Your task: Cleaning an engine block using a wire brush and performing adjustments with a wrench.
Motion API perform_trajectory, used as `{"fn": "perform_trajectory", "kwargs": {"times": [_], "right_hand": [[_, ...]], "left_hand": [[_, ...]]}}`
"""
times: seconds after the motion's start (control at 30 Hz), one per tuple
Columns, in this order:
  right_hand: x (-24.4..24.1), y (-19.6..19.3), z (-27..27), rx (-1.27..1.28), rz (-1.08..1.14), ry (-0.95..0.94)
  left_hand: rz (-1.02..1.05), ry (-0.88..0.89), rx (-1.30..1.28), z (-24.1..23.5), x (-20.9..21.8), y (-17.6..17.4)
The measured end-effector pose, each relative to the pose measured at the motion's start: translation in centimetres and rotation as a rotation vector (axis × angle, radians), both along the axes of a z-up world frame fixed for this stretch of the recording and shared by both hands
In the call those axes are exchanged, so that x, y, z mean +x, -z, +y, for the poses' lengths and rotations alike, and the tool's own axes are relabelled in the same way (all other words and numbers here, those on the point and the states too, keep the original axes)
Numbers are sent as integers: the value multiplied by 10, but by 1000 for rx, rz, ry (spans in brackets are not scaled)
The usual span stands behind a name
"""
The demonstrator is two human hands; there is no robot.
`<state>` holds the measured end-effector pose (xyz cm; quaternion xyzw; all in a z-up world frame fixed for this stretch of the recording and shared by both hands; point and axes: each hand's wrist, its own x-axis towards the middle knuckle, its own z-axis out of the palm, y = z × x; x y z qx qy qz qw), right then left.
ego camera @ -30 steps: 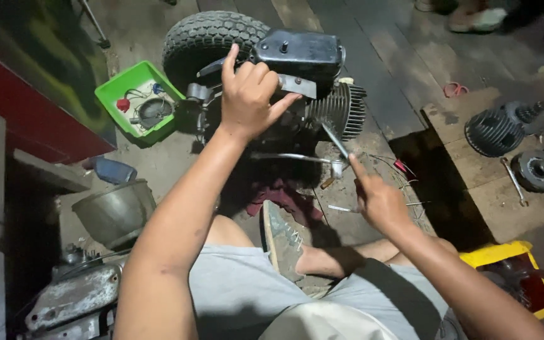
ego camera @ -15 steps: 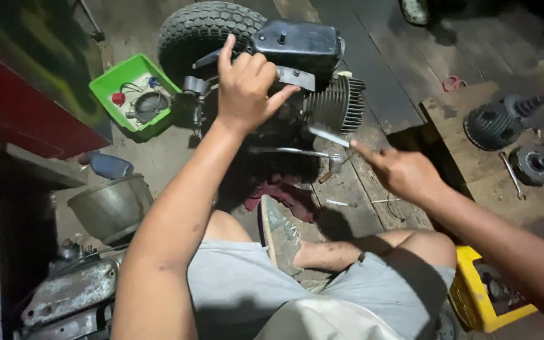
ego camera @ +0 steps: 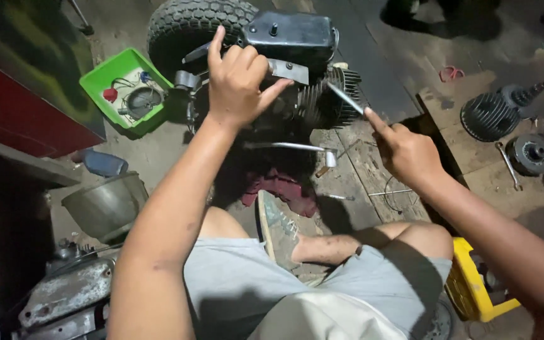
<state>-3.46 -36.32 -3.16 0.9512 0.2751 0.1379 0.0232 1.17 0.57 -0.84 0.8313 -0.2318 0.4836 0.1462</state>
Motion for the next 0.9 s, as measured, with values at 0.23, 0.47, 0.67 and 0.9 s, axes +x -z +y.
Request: {"fn": "perform_trajectory", "kwargs": {"times": [0.23,0.47,0.67,0.9], "right_hand": [[-42,64,20,337,74,-20],[-42,72,101,814,118,276],[-16,77,128,789,51,307],[-48,115,115,506,60,372]], "left_hand": [[16,-17,-7,-3,-5,-2],[21,-6,13,-3,-5,-1],[39,-19,12,-4,-12,-7],[37,-26,21,-3,-9,-6]]}}
